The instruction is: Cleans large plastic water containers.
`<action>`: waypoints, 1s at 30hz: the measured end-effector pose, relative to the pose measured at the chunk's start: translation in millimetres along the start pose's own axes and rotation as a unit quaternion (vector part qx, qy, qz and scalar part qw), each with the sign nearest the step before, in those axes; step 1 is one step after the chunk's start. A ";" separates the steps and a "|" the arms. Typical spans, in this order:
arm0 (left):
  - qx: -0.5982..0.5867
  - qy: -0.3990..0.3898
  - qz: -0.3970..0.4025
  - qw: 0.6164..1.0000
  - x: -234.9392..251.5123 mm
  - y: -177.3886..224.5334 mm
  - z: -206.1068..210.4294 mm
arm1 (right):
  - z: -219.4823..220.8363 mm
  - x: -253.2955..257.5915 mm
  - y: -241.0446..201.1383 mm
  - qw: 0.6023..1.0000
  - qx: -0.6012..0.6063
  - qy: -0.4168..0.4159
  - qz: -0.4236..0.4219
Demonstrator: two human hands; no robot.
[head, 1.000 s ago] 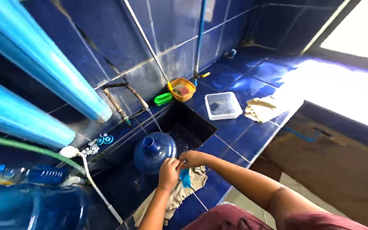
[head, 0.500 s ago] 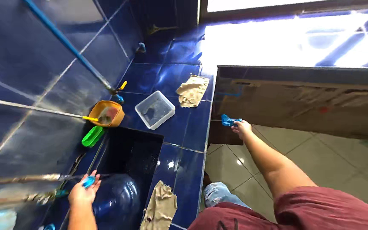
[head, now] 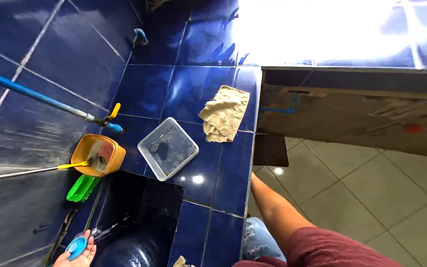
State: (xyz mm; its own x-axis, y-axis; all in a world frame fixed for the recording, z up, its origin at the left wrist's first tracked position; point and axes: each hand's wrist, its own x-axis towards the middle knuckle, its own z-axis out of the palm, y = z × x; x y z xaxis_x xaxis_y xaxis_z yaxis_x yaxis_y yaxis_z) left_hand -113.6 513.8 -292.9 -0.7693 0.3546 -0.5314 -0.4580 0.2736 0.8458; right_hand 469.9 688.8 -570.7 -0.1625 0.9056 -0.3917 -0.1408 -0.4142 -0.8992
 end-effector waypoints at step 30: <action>0.153 -0.025 0.240 0.958 -91.9 -35.0 -154.6 | 525.6 -131.7 -134.9 0.834 -0.415 -0.337 -0.133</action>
State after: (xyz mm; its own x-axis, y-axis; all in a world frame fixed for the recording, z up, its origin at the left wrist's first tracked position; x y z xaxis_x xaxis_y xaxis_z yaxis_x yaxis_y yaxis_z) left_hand -95.7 333.4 -266.2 -0.8326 0.5462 -0.0919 0.1025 0.3151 0.9435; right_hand -3.0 577.6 -295.4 -0.7852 0.5824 -0.2102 0.4207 0.2527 -0.8713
